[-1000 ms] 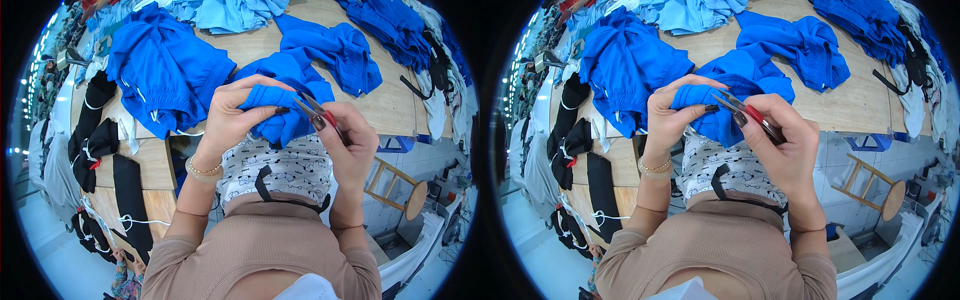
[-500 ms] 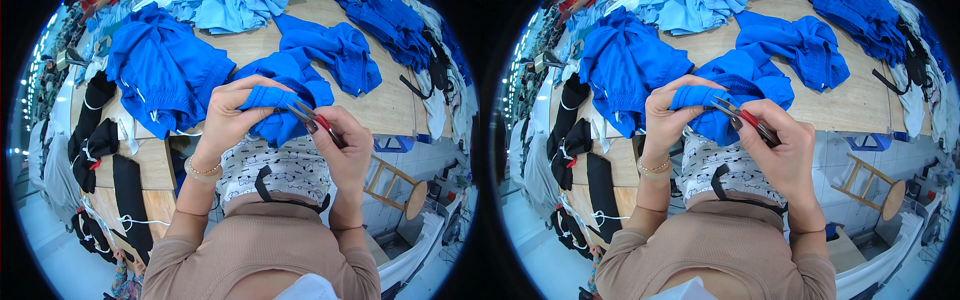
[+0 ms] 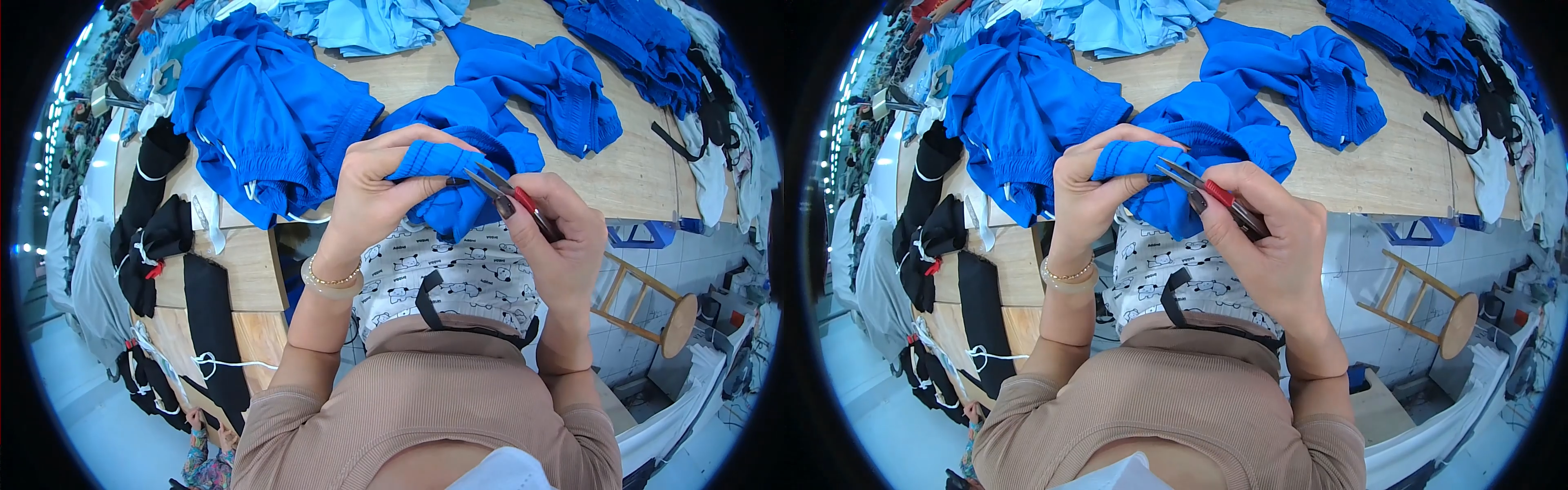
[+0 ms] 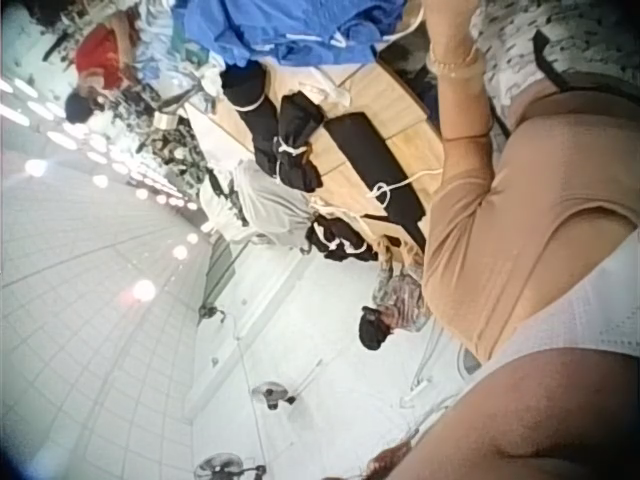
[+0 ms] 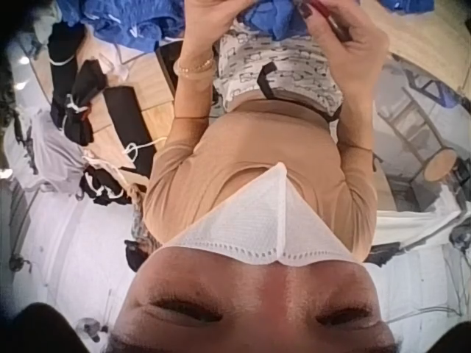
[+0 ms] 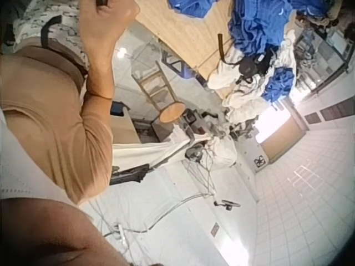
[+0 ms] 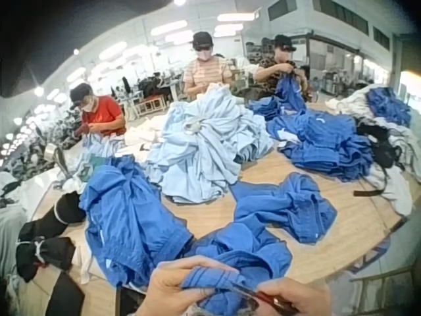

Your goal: Inspect a pair of blue shorts and use thread snips to trim loose threads from the waistband and seams.

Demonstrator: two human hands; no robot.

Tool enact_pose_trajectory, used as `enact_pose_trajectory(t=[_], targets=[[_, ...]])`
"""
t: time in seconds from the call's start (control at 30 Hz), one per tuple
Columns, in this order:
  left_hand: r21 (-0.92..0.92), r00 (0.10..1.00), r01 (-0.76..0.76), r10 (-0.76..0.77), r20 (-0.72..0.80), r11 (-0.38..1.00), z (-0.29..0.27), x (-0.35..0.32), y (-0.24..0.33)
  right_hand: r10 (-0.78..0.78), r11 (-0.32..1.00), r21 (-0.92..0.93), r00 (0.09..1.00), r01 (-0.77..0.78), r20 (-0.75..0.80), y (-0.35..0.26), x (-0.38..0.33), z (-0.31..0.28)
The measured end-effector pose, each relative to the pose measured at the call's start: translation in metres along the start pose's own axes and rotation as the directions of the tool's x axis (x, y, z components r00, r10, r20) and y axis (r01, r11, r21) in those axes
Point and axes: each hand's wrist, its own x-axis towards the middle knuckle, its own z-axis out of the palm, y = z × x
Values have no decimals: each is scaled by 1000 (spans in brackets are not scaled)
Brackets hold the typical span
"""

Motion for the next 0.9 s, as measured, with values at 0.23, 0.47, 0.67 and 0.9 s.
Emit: enact_pose_trajectory(t=[0.23, 0.47, 0.67, 0.9], targets=[[-149, 997, 79, -81, -10, 986, 3, 0, 7, -115, 989, 84, 992, 120, -60, 9, -2, 9], [-128, 1000, -17, 20, 24, 992, 3, 3, 6, -116, 967, 219, 991, 129, -67, 13, -4, 9], [-91, 999, -25, 27, 18, 995, 5, 5, 6, -206, 972, 88, 972, 216, -110, 13, -6, 12], [-51, 998, -53, 55, 40, 997, 7, 8, 7, 39, 925, 381, 995, -3, -87, 8, -4, 9]])
